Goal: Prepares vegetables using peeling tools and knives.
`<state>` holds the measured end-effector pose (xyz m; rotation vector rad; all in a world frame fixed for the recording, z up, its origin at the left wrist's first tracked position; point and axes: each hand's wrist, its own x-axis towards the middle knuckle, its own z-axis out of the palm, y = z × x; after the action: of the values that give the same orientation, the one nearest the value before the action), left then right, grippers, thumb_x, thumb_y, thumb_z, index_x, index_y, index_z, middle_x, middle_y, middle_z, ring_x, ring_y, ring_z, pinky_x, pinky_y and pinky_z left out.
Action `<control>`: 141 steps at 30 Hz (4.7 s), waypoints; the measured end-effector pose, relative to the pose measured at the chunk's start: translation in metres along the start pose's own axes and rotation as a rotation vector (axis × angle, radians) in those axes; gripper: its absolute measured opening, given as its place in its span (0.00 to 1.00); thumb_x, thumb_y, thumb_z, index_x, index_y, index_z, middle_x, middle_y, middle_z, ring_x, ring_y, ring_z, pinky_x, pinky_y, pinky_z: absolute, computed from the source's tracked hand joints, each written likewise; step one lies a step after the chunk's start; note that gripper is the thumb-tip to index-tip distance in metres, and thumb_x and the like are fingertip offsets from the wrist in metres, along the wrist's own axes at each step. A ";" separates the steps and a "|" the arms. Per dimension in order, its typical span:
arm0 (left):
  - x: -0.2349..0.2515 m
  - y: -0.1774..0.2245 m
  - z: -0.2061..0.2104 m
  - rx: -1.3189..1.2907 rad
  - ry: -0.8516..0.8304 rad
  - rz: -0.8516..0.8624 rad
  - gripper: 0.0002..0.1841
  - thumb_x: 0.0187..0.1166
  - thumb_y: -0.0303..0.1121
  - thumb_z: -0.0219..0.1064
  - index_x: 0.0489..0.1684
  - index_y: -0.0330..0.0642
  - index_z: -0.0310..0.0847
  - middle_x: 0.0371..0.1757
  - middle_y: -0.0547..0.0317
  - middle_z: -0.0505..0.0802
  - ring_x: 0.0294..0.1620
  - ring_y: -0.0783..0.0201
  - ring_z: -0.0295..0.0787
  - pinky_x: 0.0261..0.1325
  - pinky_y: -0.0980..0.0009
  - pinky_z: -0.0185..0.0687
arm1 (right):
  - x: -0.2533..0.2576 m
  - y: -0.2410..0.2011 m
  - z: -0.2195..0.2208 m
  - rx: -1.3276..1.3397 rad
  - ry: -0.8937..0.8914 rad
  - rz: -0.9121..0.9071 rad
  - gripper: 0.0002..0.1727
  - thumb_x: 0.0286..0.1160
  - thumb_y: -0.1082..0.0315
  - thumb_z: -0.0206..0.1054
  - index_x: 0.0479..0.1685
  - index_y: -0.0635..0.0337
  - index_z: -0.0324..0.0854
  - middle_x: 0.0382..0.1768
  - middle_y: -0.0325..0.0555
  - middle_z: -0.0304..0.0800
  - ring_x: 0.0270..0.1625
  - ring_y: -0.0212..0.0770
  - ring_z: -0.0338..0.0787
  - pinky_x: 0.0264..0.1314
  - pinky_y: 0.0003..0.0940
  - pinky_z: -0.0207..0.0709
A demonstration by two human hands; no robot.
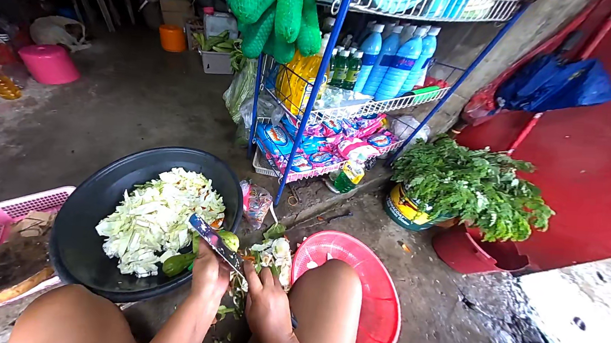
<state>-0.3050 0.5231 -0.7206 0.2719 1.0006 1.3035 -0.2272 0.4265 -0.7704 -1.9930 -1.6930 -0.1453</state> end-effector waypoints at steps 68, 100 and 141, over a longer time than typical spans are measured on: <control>0.034 0.008 -0.030 0.045 -0.043 -0.313 0.29 0.93 0.57 0.42 0.83 0.49 0.61 0.68 0.45 0.83 0.55 0.52 0.88 0.54 0.59 0.87 | -0.004 0.022 -0.012 0.981 -0.483 0.384 0.18 0.93 0.57 0.48 0.65 0.60 0.74 0.23 0.43 0.81 0.20 0.40 0.85 0.29 0.41 0.86; 0.027 -0.006 -0.031 -0.005 -0.062 -0.249 0.27 0.91 0.60 0.43 0.60 0.47 0.75 0.46 0.50 0.90 0.45 0.53 0.90 0.46 0.54 0.87 | 0.016 0.008 -0.023 0.652 -0.564 0.191 0.21 0.94 0.58 0.49 0.69 0.64 0.76 0.36 0.56 0.89 0.37 0.52 0.92 0.46 0.52 0.86; 0.181 0.085 -0.128 2.194 -0.059 0.082 0.34 0.80 0.44 0.71 0.81 0.32 0.70 0.79 0.28 0.77 0.81 0.28 0.70 0.76 0.31 0.71 | 0.011 0.053 0.046 1.319 -0.477 0.930 0.20 0.97 0.61 0.49 0.78 0.59 0.64 0.20 0.44 0.74 0.16 0.38 0.79 0.19 0.34 0.81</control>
<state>-0.4685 0.6642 -0.8199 1.9167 1.9593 -0.3160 -0.1862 0.4520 -0.8227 -1.4744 -0.4830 1.4349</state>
